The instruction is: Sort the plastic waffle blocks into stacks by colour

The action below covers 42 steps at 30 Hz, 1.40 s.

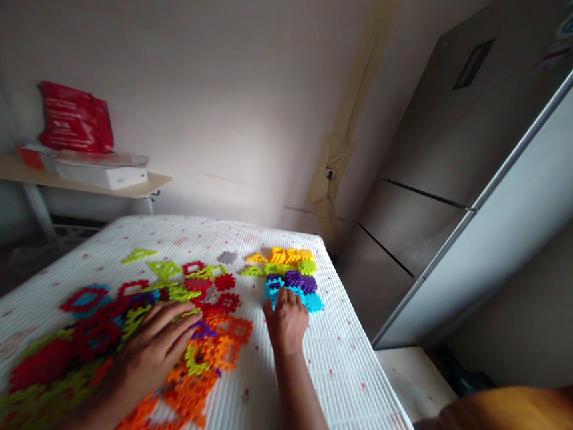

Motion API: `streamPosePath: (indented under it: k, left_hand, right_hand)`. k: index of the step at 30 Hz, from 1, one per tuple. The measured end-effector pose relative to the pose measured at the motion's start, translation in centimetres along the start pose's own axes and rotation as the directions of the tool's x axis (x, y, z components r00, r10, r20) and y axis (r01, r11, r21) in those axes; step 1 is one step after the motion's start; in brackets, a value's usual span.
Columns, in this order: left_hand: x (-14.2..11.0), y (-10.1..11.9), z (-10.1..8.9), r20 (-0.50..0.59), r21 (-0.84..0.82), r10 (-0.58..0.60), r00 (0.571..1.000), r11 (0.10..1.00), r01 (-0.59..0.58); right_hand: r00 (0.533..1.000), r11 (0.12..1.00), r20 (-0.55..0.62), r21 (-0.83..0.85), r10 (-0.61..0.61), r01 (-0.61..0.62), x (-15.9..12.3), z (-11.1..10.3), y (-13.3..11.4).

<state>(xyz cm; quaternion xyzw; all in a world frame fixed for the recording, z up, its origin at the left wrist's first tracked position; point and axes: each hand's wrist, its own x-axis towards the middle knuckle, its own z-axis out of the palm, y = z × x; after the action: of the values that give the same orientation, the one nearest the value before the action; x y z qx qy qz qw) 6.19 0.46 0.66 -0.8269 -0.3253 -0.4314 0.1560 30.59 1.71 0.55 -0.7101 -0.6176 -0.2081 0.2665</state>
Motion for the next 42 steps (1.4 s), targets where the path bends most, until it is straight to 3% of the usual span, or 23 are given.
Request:
streamPosePath:
  k: [17, 24, 28, 30, 31, 32, 35, 39, 42]
  left_hand:
    - [0.0, -0.2, 0.0, -0.009, -0.046, -0.061, 0.998, 0.997, 0.061]
    - [-0.1, 0.5, -0.1, -0.016, -0.078, -0.123, 0.992, 0.990, 0.121]
    - [1.0, 0.1, -1.8, 0.028, -0.112, -0.215, 0.976, 0.970, 0.217]
    - [1.9, -1.8, -3.4, 0.121, -0.107, -0.339, 0.933, 0.930, 0.352]
    - [2.2, -3.3, -4.3, 0.191, -0.072, -0.436, 0.879, 0.887, 0.456]
    - [2.5, -5.1, -5.2, 0.290, -0.006, -0.542, 0.789, 0.823, 0.568]
    - [2.2, -11.5, -7.2, 0.314, 0.127, -0.694, 0.648, 0.707, 0.696]
    - [-0.3, -18.2, -7.1, 0.365, 0.242, -0.815, 0.450, 0.550, 0.799]
    - [-2.4, -19.8, -5.7, 0.377, 0.284, -0.857, 0.353, 0.469, 0.836]
  right_hand:
    - [0.992, 0.996, 0.120, -0.090, 0.032, -0.021, -0.4, 0.8, -0.4]
    - [0.998, 0.993, 0.037, -0.104, -0.049, 0.053, -0.6, 1.1, -0.3]
    - [0.988, 0.991, -0.091, -0.068, -0.125, 0.119, -0.6, 1.2, 0.0]
    - [0.973, 0.987, -0.165, -0.038, -0.160, 0.156, -0.7, 1.1, 0.1]
    - [0.967, 0.985, -0.192, -0.025, -0.170, 0.168, -0.7, 1.1, 0.2]
    - [0.963, 0.985, -0.208, -0.014, -0.174, 0.175, -0.7, 1.0, 0.2]
    - [0.959, 0.983, -0.224, 0.012, -0.174, 0.182, -0.7, 0.6, 0.1]
    - [0.951, 0.977, -0.239, 0.035, -0.198, 0.212, -0.7, 0.5, -0.1]
    - [0.948, 0.976, -0.245, 0.033, -0.202, 0.217, -0.7, 0.7, -0.2]
